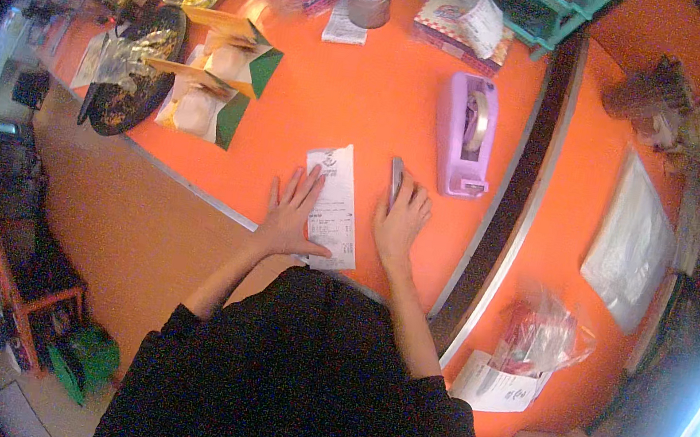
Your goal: The person processes a food order by retrieving a receipt, wrapping rice balls in paper, and packing fried chicken and rice balls into takeaway boxes. They then place the boxes into a plastic bag and organize items on the counter.
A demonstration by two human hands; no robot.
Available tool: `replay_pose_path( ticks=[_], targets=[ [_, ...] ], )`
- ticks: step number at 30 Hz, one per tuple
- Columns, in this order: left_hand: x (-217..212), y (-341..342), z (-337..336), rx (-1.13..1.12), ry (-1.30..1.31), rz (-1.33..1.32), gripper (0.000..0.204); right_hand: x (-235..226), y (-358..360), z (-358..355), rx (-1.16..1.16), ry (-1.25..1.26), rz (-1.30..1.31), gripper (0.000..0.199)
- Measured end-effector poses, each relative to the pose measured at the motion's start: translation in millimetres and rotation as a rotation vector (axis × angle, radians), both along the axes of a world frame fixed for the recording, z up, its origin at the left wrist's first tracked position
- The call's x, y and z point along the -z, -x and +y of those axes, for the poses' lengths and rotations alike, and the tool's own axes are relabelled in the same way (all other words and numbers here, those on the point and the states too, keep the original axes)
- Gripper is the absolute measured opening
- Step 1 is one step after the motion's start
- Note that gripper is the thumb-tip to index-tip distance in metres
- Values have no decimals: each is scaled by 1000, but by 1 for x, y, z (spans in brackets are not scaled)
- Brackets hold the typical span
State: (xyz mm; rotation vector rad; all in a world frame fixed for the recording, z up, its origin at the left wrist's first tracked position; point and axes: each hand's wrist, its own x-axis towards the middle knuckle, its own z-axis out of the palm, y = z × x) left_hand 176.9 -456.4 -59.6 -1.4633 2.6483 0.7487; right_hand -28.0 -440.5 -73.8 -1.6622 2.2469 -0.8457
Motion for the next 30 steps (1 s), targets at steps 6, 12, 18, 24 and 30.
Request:
replay_pose_path(
  ticks=[6, 12, 18, 24, 30],
  targets=[
    [-3, 27, -46, 60, -60, -22, 130, 9, 15, -50, -208, 149, -203, 39],
    [4, 39, -74, 99, -48, 12, 130, 15, 4, -63, -215, 111, -42, 39],
    [12, 18, -50, 121, 95, 160, 103, 21, -1, -64, -176, 123, 71, 41],
    [19, -38, 36, 258, 68, 165, 73, 22, -2, -62, -197, 123, 134, 44],
    [41, -169, 136, -45, -97, 295, 61, 34, 7, -63, -41, 306, 103, 52]
  ],
)
